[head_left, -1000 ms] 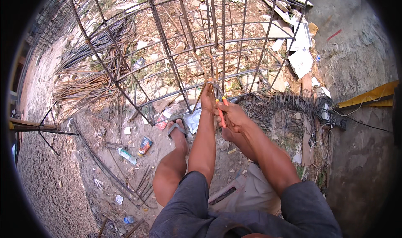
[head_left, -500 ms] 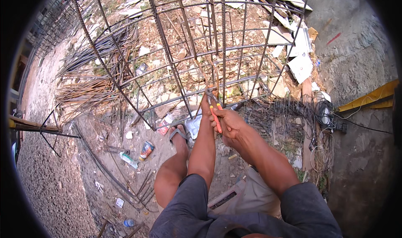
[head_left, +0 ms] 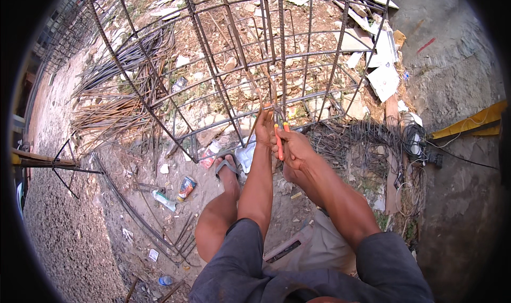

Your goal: The person sits on the ground and assembles a metal frame by inserting metal rods into the structure and securing them with wire ties using pliers. The person repeatedly picks up rods, positions them, and twists wire ties to fasten the joints.

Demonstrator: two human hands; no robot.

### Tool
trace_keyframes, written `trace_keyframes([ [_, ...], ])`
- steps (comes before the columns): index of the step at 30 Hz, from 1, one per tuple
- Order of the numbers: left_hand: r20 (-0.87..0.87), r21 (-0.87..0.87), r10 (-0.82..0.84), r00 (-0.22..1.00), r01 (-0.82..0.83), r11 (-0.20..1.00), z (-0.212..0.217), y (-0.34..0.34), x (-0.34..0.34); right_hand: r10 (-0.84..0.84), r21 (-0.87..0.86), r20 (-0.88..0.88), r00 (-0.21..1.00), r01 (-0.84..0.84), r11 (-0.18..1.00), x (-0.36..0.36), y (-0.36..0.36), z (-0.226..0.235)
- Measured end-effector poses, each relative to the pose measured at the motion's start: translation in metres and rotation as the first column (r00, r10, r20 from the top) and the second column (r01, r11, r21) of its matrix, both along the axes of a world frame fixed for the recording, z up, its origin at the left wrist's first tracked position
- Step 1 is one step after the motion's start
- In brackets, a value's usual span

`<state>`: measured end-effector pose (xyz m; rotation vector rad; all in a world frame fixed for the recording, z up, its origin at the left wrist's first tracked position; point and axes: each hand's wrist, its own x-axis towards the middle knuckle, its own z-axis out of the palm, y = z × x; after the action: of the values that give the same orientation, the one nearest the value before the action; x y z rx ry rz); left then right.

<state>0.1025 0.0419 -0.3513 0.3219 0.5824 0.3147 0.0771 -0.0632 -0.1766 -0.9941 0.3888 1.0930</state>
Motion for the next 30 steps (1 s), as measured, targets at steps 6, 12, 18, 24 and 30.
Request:
trace_keyframes([
  [6, 0.109, 0.020, -0.011, 0.994, 0.009, 1.000, -0.018, 0.002, 0.005, 0.031, 0.000, -0.014, 0.999, -0.031, 1.000, 0.006, 0.005, -0.020],
  [12, 0.419, -0.089, -0.183, 0.889, 0.241, 0.966, -0.025, -0.004, 0.001, 0.546, -0.497, 0.434, 0.716, -0.315, 0.809, 0.003, -0.004, 0.038],
  [18, 0.252, -0.038, -0.131, 0.959, 0.145, 0.989, -0.023, -0.010, 0.007, 0.801, -0.798, 0.571, 0.181, 0.353, 0.489, 0.028, 0.012, 0.053],
  [24, 0.159, 0.194, -0.144, 0.977, 0.113, 0.975, -0.024, 0.000, 0.006, 0.854, -0.781, 0.517, 0.051, 0.436, 0.447, 0.043, 0.037, 0.064],
  [30, 0.042, 0.319, -0.056, 0.998, 0.039, 0.947, 0.002, -0.017, 0.006, 0.960, -0.919, 0.266, 0.093, 0.325, 0.223, 0.064, 0.026, 0.015],
])
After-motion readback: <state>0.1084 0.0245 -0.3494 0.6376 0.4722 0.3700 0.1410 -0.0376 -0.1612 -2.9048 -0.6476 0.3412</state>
